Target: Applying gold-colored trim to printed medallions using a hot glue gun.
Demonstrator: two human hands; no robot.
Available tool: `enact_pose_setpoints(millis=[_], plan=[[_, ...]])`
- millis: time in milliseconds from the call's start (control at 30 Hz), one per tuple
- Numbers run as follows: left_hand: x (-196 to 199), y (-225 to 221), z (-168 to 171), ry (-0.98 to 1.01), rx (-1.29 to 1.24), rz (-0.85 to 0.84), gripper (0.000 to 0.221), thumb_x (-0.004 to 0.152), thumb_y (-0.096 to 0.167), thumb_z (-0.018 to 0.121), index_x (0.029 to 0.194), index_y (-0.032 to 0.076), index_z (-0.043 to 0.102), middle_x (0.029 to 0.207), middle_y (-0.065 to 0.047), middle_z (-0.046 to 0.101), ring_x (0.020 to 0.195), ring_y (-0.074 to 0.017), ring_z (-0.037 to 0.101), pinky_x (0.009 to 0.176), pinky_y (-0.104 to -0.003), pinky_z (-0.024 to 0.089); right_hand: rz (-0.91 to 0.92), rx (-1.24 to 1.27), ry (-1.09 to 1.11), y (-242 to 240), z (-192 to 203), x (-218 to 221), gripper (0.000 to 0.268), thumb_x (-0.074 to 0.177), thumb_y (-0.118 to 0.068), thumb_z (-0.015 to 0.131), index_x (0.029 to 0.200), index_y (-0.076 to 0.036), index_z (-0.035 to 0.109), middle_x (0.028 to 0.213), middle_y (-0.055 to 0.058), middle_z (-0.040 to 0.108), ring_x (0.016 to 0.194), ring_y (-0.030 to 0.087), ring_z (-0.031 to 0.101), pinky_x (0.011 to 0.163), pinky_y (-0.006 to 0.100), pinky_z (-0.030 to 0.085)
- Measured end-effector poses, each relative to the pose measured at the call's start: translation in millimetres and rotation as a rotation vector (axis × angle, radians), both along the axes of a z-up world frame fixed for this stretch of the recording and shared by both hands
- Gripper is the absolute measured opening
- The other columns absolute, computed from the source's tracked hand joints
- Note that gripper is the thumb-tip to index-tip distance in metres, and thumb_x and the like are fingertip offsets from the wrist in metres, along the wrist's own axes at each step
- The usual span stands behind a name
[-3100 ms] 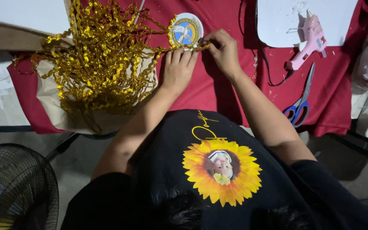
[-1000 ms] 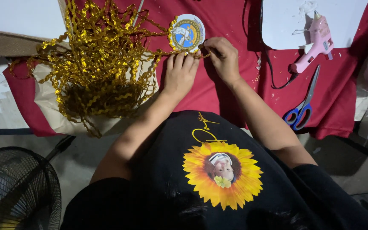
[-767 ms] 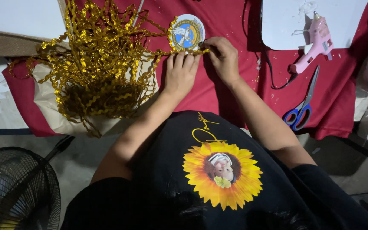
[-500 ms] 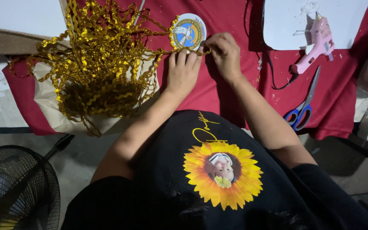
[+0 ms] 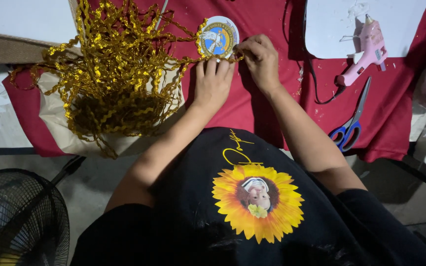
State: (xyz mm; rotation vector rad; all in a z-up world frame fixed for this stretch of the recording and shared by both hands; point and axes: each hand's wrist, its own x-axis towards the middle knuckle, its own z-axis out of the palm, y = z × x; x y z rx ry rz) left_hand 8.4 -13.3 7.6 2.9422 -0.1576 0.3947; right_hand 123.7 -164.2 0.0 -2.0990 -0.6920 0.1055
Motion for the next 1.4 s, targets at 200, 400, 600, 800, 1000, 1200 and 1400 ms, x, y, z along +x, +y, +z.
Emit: enact_pose_setpoints(millis=[200, 400, 600, 800, 1000, 1200, 1400], plan=[[1, -2, -3, 0.025, -0.002, 0.004, 0.039, 0.097, 0.022, 0.058, 0.133, 0.008, 0.067, 0.113, -0.009, 0.054, 0.112, -0.0301, 0.052, 0.100, -0.054, 0.044, -0.004, -0.012, -0.010, -1, -4, 0, 0.028, 0.083, 0.014, 0.075, 0.104, -0.004, 0.077, 0.101, 0.011, 0.067, 0.094, 0.026, 0.070, 0.078, 0.035, 0.058], [2, -4, -3, 0.040, 0.026, 0.017, 0.039, 0.097, 0.023, 0.058, 0.132, 0.009, 0.066, 0.113, -0.007, 0.054, 0.112, -0.0291, 0.052, 0.101, -0.054, 0.043, -0.006, -0.017, -0.010, -1, -6, 2, 0.028, 0.083, 0.014, 0.074, 0.104, -0.004, 0.077, 0.100, 0.011, 0.067, 0.093, 0.025, 0.070, 0.077, 0.035, 0.058], [3, -6, -7, 0.063, 0.024, 0.022, 0.042, 0.096, 0.023, 0.059, 0.135, 0.009, 0.066, 0.112, -0.007, 0.053, 0.111, -0.0288, 0.052, 0.102, -0.055, 0.043, -0.014, -0.014, -0.001, 1, -6, 2, 0.029, 0.082, 0.014, 0.074, 0.105, -0.004, 0.077, 0.100, 0.011, 0.068, 0.093, 0.025, 0.071, 0.078, 0.034, 0.059], [5, -6, 3, 0.047, 0.079, 0.040, 0.048, 0.096, 0.023, 0.058, 0.141, 0.009, 0.062, 0.109, -0.006, 0.053, 0.111, -0.0278, 0.052, 0.102, -0.054, 0.043, -0.012, -0.022, 0.004, 2, -1, 3, 0.024, 0.087, 0.010, 0.076, 0.107, -0.003, 0.077, 0.099, 0.011, 0.069, 0.093, 0.025, 0.070, 0.079, 0.035, 0.059], [8, -8, 7, 0.077, 0.081, 0.053, 0.052, 0.096, 0.023, 0.058, 0.146, 0.011, 0.060, 0.105, -0.006, 0.051, 0.102, -0.0265, 0.051, 0.099, -0.053, 0.045, -0.026, -0.037, 0.046, 4, 6, 3, 0.022, 0.090, 0.007, 0.077, 0.109, -0.004, 0.078, 0.098, 0.012, 0.068, 0.091, 0.026, 0.069, 0.080, 0.035, 0.057], [13, -13, -3, 0.130, 0.076, 0.082, 0.049, 0.095, 0.024, 0.059, 0.142, 0.011, 0.061, 0.109, -0.005, 0.054, 0.103, -0.0258, 0.051, 0.097, -0.055, 0.045, -0.034, -0.044, 0.096, 6, 11, 13, 0.020, 0.088, 0.002, 0.080, 0.108, -0.003, 0.078, 0.097, 0.012, 0.071, 0.087, 0.025, 0.069, 0.078, 0.035, 0.056], [13, -13, 6, 0.141, 0.131, 0.081, 0.051, 0.094, 0.025, 0.059, 0.143, 0.011, 0.061, 0.110, -0.006, 0.054, 0.105, -0.0274, 0.052, 0.097, -0.055, 0.046, 0.032, -0.057, 0.141, -2, 3, 37, 0.015, 0.090, -0.004, 0.082, 0.104, -0.002, 0.076, 0.100, 0.013, 0.075, 0.090, 0.025, 0.073, 0.081, 0.034, 0.057]])
